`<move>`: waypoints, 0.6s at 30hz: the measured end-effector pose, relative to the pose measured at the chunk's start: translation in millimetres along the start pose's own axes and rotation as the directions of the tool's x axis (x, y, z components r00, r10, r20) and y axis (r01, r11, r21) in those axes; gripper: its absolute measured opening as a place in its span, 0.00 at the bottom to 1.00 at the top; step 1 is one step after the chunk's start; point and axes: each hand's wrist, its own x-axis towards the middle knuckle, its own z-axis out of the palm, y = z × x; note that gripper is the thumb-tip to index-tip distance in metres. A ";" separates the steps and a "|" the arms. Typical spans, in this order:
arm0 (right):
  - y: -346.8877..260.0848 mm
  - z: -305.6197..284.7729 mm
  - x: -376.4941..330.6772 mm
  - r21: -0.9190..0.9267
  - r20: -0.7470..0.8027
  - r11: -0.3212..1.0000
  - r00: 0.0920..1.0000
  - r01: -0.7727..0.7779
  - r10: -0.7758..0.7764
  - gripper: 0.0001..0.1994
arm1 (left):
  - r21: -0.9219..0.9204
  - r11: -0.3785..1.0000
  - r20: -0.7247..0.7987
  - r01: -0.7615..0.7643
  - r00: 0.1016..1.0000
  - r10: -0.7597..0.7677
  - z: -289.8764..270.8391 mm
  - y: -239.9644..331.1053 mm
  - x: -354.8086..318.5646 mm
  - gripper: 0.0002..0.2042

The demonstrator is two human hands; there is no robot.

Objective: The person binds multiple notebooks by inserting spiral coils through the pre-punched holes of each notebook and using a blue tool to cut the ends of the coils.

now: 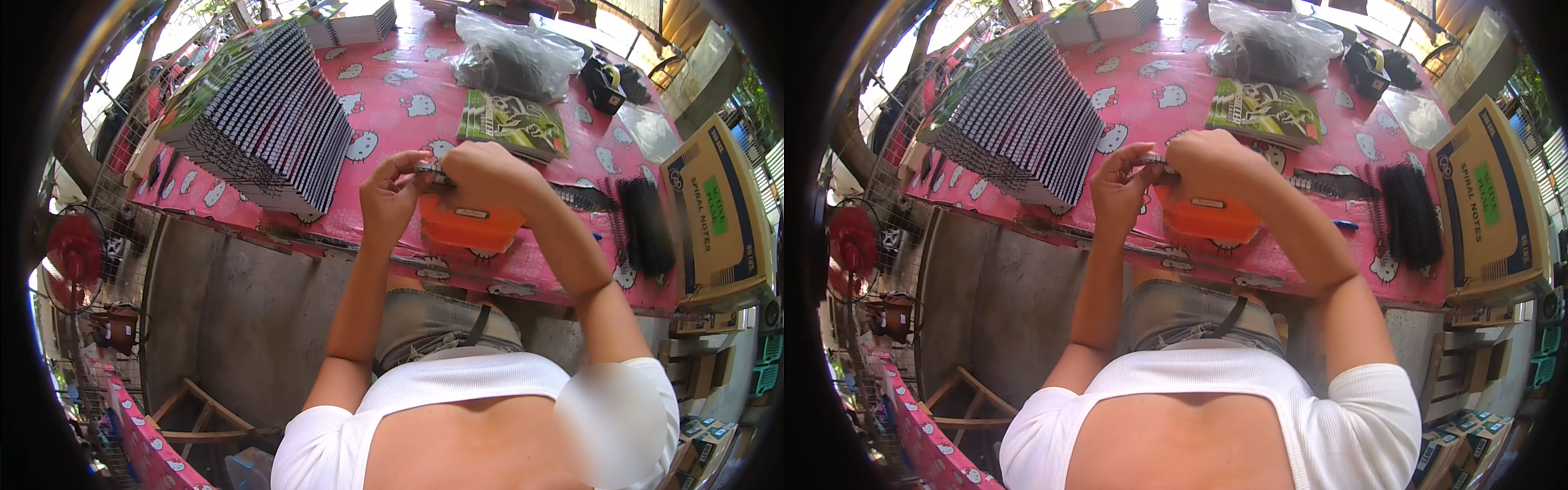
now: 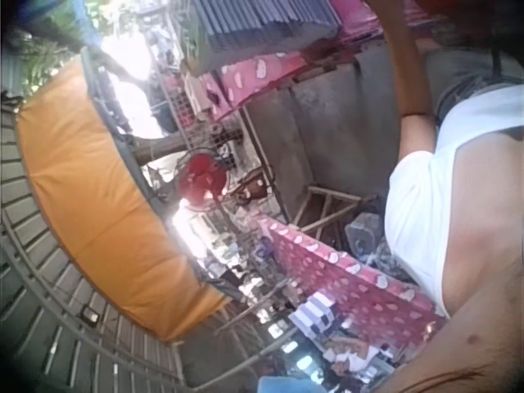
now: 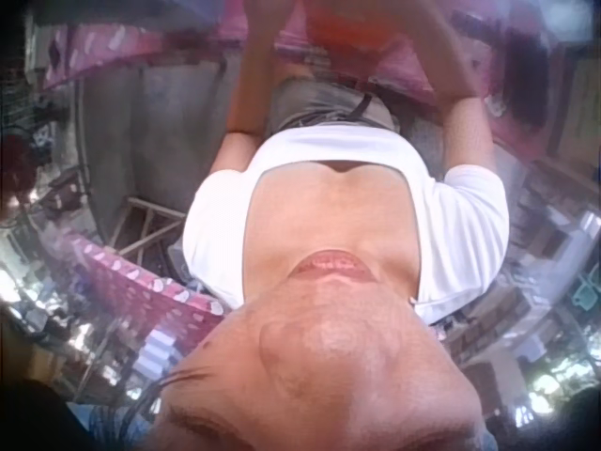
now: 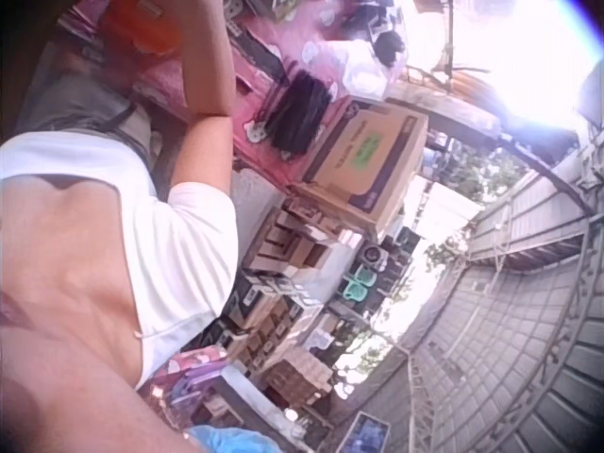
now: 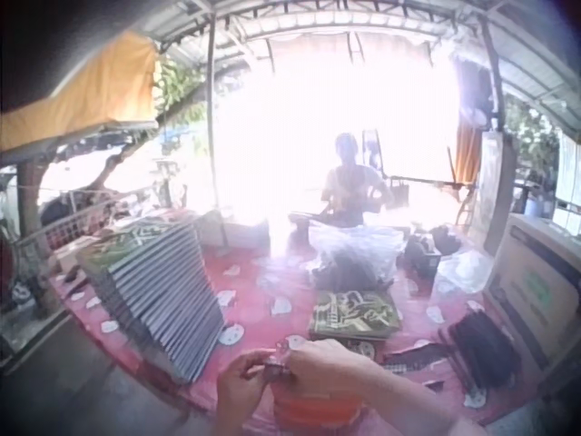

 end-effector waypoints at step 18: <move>-19.1 11.3 -51.0 0.262 -0.598 0.964 0.790 0.036 0.134 0.26 | -0.017 0.995 -0.031 0.103 0.994 -0.103 -11.0 -10.1 1.9 0.14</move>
